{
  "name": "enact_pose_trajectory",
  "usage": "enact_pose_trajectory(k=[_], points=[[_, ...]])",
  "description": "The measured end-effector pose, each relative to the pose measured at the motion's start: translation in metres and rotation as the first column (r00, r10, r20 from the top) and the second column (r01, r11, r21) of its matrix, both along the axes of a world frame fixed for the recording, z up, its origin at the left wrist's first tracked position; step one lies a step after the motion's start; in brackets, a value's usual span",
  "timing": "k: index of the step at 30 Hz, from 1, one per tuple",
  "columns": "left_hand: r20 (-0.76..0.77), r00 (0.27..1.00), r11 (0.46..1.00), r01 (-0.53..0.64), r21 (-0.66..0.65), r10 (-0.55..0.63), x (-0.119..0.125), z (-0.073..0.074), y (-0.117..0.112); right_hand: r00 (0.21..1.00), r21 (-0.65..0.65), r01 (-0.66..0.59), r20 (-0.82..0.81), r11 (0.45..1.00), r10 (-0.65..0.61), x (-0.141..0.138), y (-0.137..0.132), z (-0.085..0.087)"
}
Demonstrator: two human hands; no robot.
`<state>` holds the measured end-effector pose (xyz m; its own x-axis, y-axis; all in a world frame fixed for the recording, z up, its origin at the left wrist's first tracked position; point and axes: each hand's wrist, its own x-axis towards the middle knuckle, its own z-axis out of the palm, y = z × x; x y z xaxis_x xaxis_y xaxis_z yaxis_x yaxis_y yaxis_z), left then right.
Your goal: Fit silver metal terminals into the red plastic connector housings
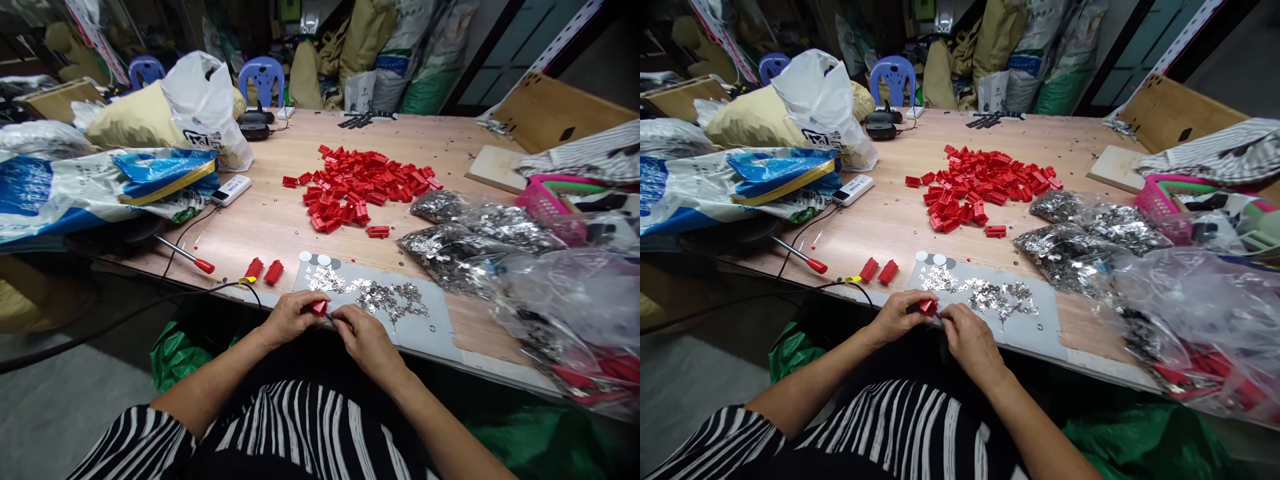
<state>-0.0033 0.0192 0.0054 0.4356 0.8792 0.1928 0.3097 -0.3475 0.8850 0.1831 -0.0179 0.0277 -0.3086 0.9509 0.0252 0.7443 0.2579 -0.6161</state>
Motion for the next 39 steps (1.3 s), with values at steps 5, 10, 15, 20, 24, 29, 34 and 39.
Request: enact_pose_trajectory(k=[5, 10, 15, 20, 24, 29, 34, 39], points=[[0.093, 0.994, 0.995, -0.051, -0.083, 0.059, -0.002, 0.002, -0.005, 0.991, 0.010, -0.054, -0.125, 0.998, 0.055, 0.012, -0.001, 0.005], [0.446, 0.854, 0.904, -0.063, -0.422, 0.267, 0.005, 0.017, -0.018, 0.978, -0.063, -0.029, -0.209, 0.998, 0.016, 0.016, -0.007, 0.014], [0.681, 0.566, 0.639, 0.318, -0.700, 0.464, 0.012, 0.029, -0.030, 0.967, -0.102, -0.109, -0.241, 0.989, 0.082, 0.008, -0.005, 0.026], [0.675, 0.447, 0.515, 0.437, -0.737, 0.587, 0.011, 0.028, -0.036, 0.971, -0.088, -0.142, -0.206, 0.986, 0.121, 0.003, -0.005, 0.033], [0.663, 0.419, 0.481, 0.464, -0.744, 0.621, 0.011, 0.029, -0.039, 0.969, -0.078, -0.141, -0.216, 0.987, 0.121, 0.002, -0.006, 0.035], [0.635, 0.415, 0.436, 0.481, -0.761, 0.651, 0.013, 0.031, -0.042, 0.969, -0.070, -0.137, -0.218, 0.988, 0.119, 0.001, -0.007, 0.033], [0.623, 0.417, 0.434, 0.464, -0.772, 0.662, 0.014, 0.029, -0.044, 0.969, -0.017, -0.109, -0.226, 0.994, 0.102, 0.001, -0.008, 0.029], [0.647, 0.449, 0.471, 0.448, -0.760, 0.616, 0.017, 0.025, -0.046, 0.927, 0.002, -0.043, -0.374, 0.999, 0.041, -0.004, 0.002, 0.023]])
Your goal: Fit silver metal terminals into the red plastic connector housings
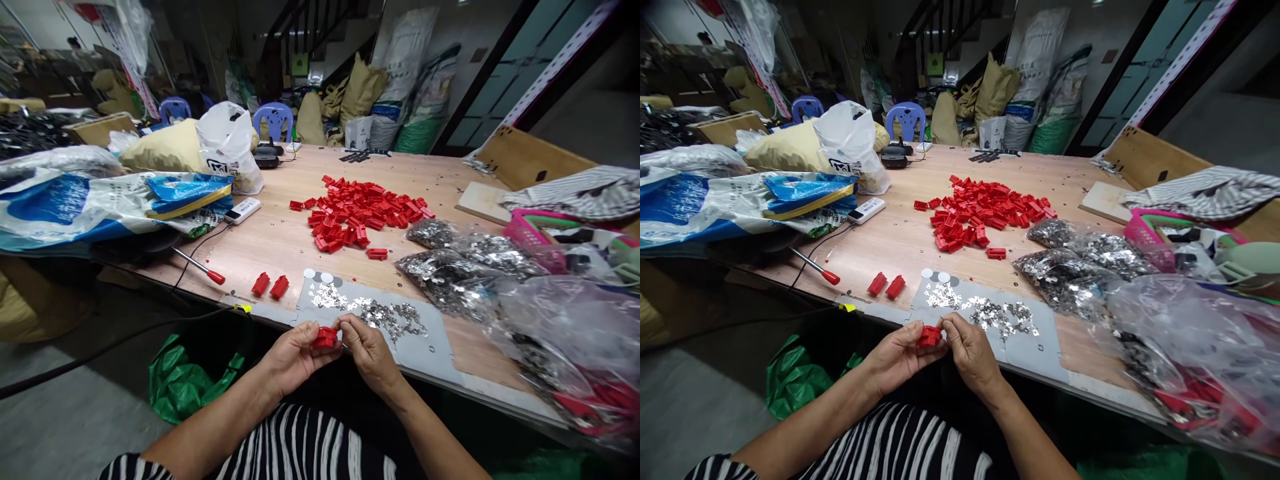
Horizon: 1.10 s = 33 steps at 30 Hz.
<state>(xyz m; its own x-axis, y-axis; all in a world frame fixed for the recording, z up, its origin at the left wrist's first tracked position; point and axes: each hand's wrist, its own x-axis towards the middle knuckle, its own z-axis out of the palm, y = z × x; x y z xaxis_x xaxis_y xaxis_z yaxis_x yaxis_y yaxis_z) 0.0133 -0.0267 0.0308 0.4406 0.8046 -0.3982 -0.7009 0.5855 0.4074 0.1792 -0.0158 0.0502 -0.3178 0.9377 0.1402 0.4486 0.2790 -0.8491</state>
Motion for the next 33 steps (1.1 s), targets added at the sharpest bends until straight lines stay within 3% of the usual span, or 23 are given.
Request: enact_pose_trajectory(k=[3, 5, 6, 8, 10, 11, 13, 16, 20, 27, 30, 33], points=[[-0.155, 0.984, 0.989, -0.063, 0.135, 0.084, -0.004, -0.001, 0.006, 0.999, -0.064, 0.017, -0.042, 0.998, -0.019, 0.000, 0.009, -0.004], [-0.401, 0.875, 0.932, -0.135, 0.337, 0.272, -0.013, -0.001, 0.015, 0.999, -0.101, 0.035, -0.033, 0.994, -0.039, 0.002, 0.015, -0.005], [-0.519, 0.753, 0.871, -0.145, 0.469, 0.405, -0.020, -0.001, 0.020, 0.998, -0.106, 0.055, -0.005, 0.993, -0.055, 0.005, 0.018, -0.005], [-0.621, 0.402, 0.694, -0.053, 0.718, 0.674, -0.036, -0.003, 0.033, 0.992, -0.098, 0.100, 0.083, 0.990, -0.092, 0.011, 0.025, -0.006], [-0.550, 0.084, 0.540, 0.119, 0.833, 0.831, -0.053, -0.008, 0.046, 0.977, -0.073, 0.145, 0.171, 0.987, -0.131, 0.019, 0.035, -0.006], [-0.505, -0.026, 0.500, 0.206, 0.842, 0.862, -0.060, -0.011, 0.051, 0.967, -0.055, 0.166, 0.203, 0.985, -0.151, 0.024, 0.041, -0.006], [-0.435, -0.190, 0.475, 0.348, 0.808, 0.880, -0.070, -0.021, 0.061, 0.948, 0.000, 0.206, 0.247, 0.979, -0.200, 0.035, 0.056, -0.007], [-0.385, -0.328, 0.503, 0.478, 0.720, 0.863, -0.076, -0.036, 0.070, 0.902, 0.136, 0.269, 0.311, 0.954, -0.299, 0.055, 0.084, -0.007], [-0.345, -0.355, 0.494, 0.565, 0.661, 0.869, -0.076, -0.048, 0.074, 0.774, 0.248, 0.306, 0.497, 0.919, -0.392, 0.080, 0.128, -0.009], [-0.343, -0.308, 0.461, 0.586, 0.666, 0.887, -0.072, -0.044, 0.071, 0.697, 0.215, 0.376, 0.575, 0.901, -0.428, 0.093, 0.186, -0.018], [-0.341, -0.236, 0.413, 0.576, 0.705, 0.910, -0.065, -0.036, 0.063, 0.699, 0.196, 0.376, 0.581, 0.905, -0.417, 0.091, 0.190, -0.019], [-0.374, -0.095, 0.370, 0.495, 0.786, 0.923, -0.054, -0.027, 0.052, 0.711, 0.172, 0.390, 0.569, 0.905, -0.414, 0.088, 0.180, -0.011]])
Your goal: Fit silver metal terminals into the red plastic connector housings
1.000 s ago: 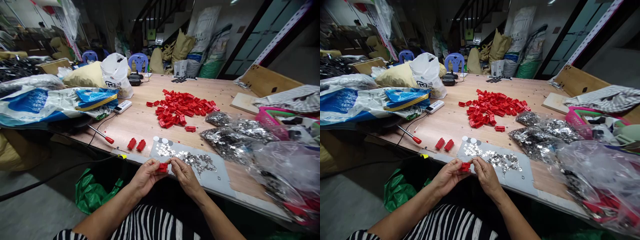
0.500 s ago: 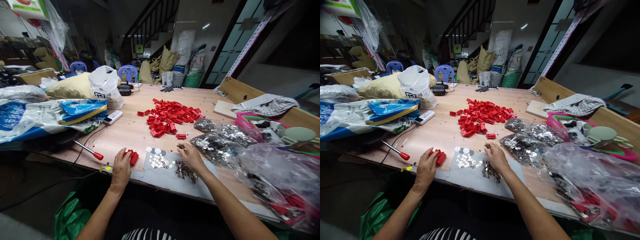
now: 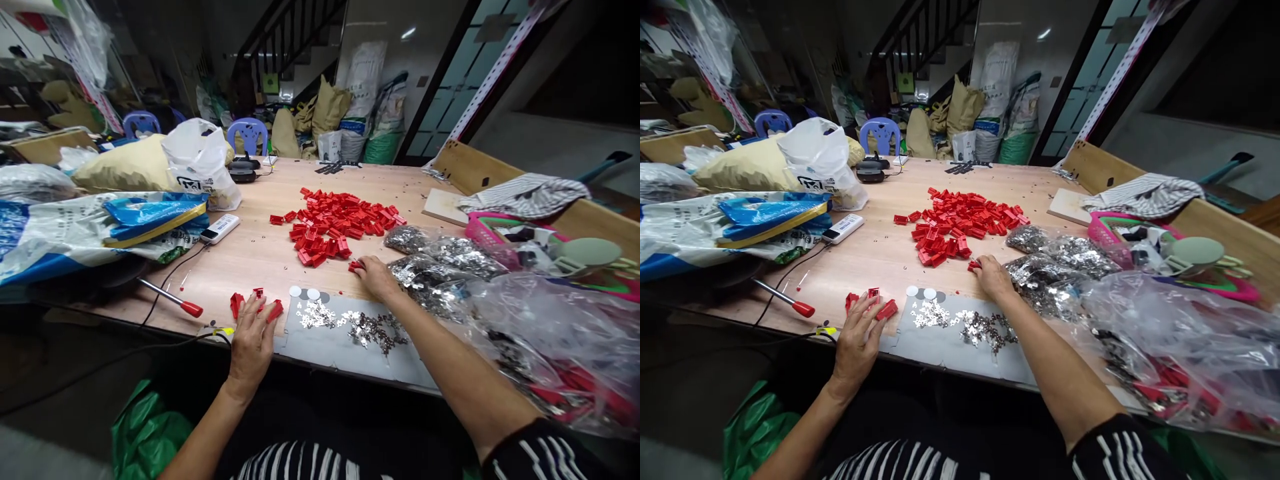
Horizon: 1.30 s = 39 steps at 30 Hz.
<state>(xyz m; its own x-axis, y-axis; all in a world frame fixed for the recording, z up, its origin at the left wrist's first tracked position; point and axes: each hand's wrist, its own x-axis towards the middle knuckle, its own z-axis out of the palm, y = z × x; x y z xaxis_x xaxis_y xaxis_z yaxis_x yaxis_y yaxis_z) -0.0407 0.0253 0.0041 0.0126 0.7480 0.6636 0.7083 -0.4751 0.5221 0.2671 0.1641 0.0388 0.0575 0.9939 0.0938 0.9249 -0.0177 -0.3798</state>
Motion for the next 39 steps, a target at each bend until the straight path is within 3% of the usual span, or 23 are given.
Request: enact_pose_trajectory(k=[2, 4, 5, 7, 8, 10, 12, 13, 15, 18, 20, 23, 29, 35, 39], points=[[0.175, 0.982, 0.992, 0.085, -0.093, -0.068, 0.010, 0.007, -0.008, 1.000, -0.017, 0.005, -0.031, 1.000, -0.005, -0.006, -0.015, 0.009], [0.425, 0.900, 0.936, 0.230, -0.268, -0.099, 0.022, 0.012, -0.016, 0.994, -0.054, -0.024, -0.106, 0.998, 0.018, -0.017, -0.038, 0.018], [0.573, 0.814, 0.872, 0.345, -0.348, -0.094, 0.029, 0.015, -0.019, 0.982, -0.093, -0.080, -0.180, 0.992, 0.062, -0.026, -0.053, 0.022], [0.827, 0.562, 0.706, 0.596, -0.383, -0.025, 0.044, 0.019, -0.024, 0.821, -0.149, -0.298, -0.544, 0.943, 0.173, -0.047, -0.087, 0.026], [0.904, 0.427, 0.625, 0.698, -0.350, 0.029, 0.051, 0.020, -0.027, 0.741, -0.123, -0.369, -0.637, 0.921, 0.212, -0.058, -0.105, 0.027], [0.968, 0.213, 0.499, 0.830, -0.251, 0.133, 0.063, 0.022, -0.032, 0.664, -0.079, -0.461, -0.691, 0.884, 0.284, -0.076, -0.137, 0.024], [0.973, 0.108, 0.446, 0.875, -0.190, 0.203, 0.070, 0.023, -0.037, 0.657, -0.051, -0.457, -0.693, 0.888, 0.298, -0.083, -0.158, 0.019], [0.969, 0.097, 0.440, 0.877, -0.192, 0.229, 0.072, 0.024, -0.039, 0.674, -0.046, -0.430, -0.681, 0.901, 0.286, -0.081, -0.163, 0.017], [0.954, 0.131, 0.443, 0.863, -0.243, 0.269, 0.071, 0.025, -0.042, 0.785, -0.035, -0.320, -0.569, 0.947, 0.245, -0.068, -0.163, 0.013], [0.935, 0.222, 0.439, 0.836, -0.328, 0.277, 0.068, 0.026, -0.045, 0.972, 0.014, -0.129, -0.196, 0.992, 0.129, -0.042, -0.147, 0.009], [0.936, 0.252, 0.442, 0.831, -0.339, 0.246, 0.067, 0.027, -0.046, 0.997, 0.009, -0.076, -0.011, 0.997, 0.076, -0.032, -0.137, 0.008], [0.939, 0.253, 0.468, 0.818, -0.335, 0.230, 0.068, 0.026, -0.048, 0.991, -0.020, -0.064, 0.113, 0.998, 0.066, -0.034, -0.129, 0.009], [0.926, 0.272, 0.480, 0.796, -0.369, 0.260, 0.067, 0.027, -0.049, 0.972, -0.081, -0.166, 0.157, 0.983, 0.177, -0.050, -0.127, 0.010], [0.933, 0.038, 0.404, 0.895, -0.191, 0.358, 0.059, 0.034, -0.050, 0.961, -0.048, -0.223, 0.154, 0.974, 0.228, -0.045, -0.128, 0.004], [0.945, 0.007, 0.396, 0.907, -0.144, 0.327, 0.059, 0.032, -0.049, 0.972, -0.018, -0.233, -0.021, 0.972, 0.233, -0.043, -0.134, 0.010]])
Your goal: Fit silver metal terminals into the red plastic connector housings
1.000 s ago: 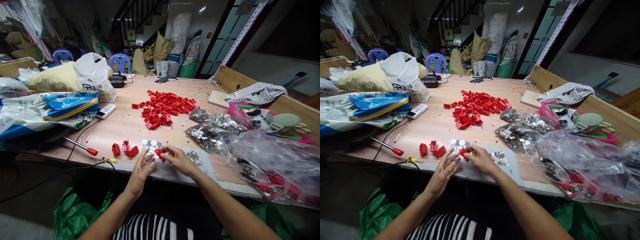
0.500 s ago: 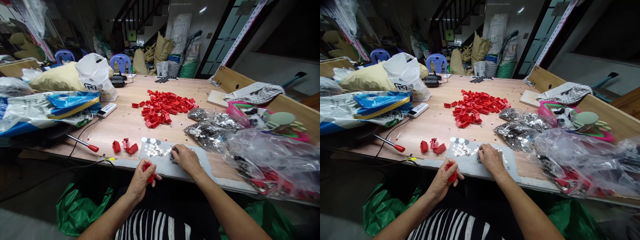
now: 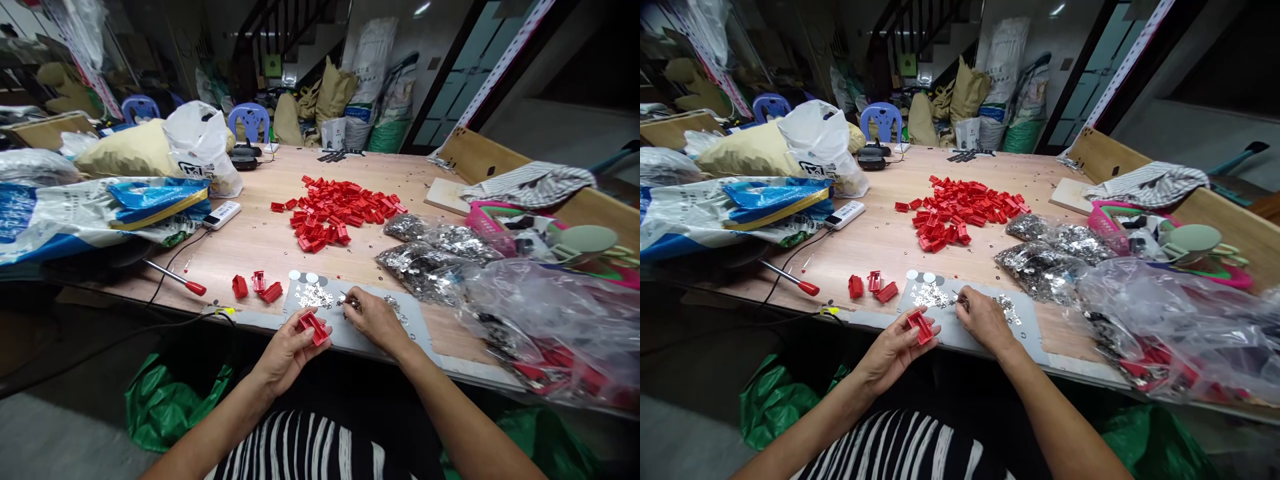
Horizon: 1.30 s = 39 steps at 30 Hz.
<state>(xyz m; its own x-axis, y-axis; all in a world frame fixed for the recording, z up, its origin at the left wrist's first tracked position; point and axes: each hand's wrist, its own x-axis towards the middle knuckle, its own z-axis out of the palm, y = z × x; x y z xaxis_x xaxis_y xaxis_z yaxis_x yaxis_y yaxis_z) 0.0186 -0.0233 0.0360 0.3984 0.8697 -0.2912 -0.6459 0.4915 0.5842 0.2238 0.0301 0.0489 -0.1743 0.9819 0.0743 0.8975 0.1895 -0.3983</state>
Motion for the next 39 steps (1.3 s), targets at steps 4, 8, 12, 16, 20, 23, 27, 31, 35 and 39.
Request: enact_pose_trajectory(k=[4, 8, 12, 16, 20, 23, 27, 31, 35, 39], points=[[-0.127, 0.990, 0.992, -0.049, 0.116, 0.063, 0.005, -0.005, 0.000, 0.959, -0.060, -0.082, -0.276, 0.995, 0.062, -0.003, -0.013, 0.012], [-0.358, 0.910, 0.945, -0.096, 0.313, 0.211, 0.008, -0.008, -0.002, 0.905, -0.035, -0.121, -0.415, 0.992, 0.095, -0.008, -0.030, 0.020], [-0.475, 0.822, 0.887, -0.077, 0.455, 0.315, 0.008, -0.009, -0.005, 0.907, -0.012, -0.119, -0.408, 0.993, 0.104, -0.016, -0.046, 0.020], [-0.554, 0.742, 0.847, -0.035, 0.530, 0.378, 0.007, -0.008, -0.008, 0.918, 0.018, -0.146, -0.371, 0.989, 0.142, -0.022, -0.055, 0.016], [-0.597, 0.670, 0.786, 0.032, 0.617, 0.441, 0.006, -0.007, -0.009, 0.921, 0.029, -0.192, -0.340, 0.981, 0.191, -0.026, -0.057, 0.014], [-0.607, 0.628, 0.725, 0.097, 0.681, 0.487, 0.005, -0.008, -0.011, 0.927, 0.028, -0.200, -0.319, 0.979, 0.198, -0.028, -0.058, 0.014], [-0.608, 0.605, 0.697, 0.119, 0.707, 0.514, 0.005, -0.011, -0.012, 0.922, 0.026, -0.205, -0.330, 0.978, 0.202, -0.030, -0.059, 0.013], [-0.605, 0.618, 0.711, 0.103, 0.696, 0.503, 0.005, -0.012, -0.012, 0.917, 0.050, -0.199, -0.342, 0.979, 0.204, -0.030, -0.060, 0.011], [-0.592, 0.629, 0.715, 0.081, 0.695, 0.504, 0.005, -0.014, -0.013, 0.908, 0.031, -0.197, -0.372, 0.980, 0.194, -0.030, -0.060, 0.012], [-0.579, 0.623, 0.705, 0.060, 0.707, 0.527, 0.006, -0.018, -0.014, 0.883, -0.002, -0.200, -0.433, 0.980, 0.179, -0.032, -0.061, 0.014]])
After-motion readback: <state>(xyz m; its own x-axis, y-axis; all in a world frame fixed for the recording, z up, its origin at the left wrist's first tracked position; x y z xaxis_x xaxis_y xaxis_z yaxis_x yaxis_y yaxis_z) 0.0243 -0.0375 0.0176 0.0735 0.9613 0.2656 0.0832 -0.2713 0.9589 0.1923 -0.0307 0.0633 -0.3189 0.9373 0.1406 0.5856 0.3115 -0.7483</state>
